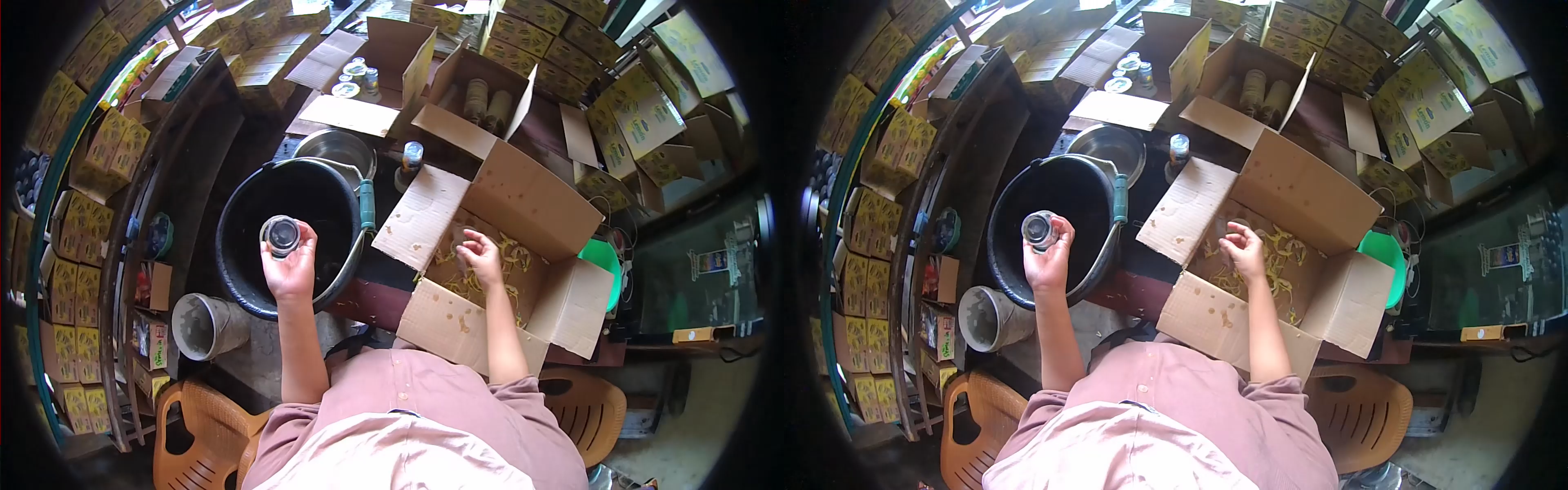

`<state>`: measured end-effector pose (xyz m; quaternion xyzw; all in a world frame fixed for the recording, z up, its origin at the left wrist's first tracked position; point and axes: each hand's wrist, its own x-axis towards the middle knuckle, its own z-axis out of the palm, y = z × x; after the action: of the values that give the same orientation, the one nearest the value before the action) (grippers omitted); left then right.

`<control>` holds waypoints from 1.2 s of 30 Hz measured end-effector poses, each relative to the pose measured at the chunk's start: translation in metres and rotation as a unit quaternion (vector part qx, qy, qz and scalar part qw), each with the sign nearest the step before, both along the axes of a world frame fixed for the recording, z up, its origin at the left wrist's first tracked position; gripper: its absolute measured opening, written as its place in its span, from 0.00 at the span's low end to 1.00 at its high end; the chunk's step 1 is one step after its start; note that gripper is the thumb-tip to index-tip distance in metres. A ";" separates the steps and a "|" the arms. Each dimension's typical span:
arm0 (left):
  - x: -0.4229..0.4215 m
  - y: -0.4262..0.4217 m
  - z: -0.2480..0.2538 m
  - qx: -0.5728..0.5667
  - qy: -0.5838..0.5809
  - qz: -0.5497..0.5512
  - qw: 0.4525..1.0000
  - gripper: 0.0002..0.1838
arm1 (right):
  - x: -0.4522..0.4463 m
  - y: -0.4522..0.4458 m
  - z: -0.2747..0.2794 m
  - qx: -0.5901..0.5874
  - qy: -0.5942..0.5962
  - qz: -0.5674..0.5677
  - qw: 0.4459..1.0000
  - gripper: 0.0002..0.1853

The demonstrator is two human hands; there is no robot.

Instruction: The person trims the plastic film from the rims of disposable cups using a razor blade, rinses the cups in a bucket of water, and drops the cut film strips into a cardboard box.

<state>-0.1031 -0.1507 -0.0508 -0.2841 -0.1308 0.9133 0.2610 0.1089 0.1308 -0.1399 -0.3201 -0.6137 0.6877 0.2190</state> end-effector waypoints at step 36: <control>-0.066 0.100 0.141 -0.683 0.676 -0.193 -0.197 0.32 | 0.056 -0.025 0.045 -0.079 0.072 -0.150 0.983 0.19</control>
<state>-0.1695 -0.0509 0.0904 -0.4703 -0.8808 -0.0509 -0.0196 0.1649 0.1060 -0.0948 -0.3746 -0.4847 0.7149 0.3372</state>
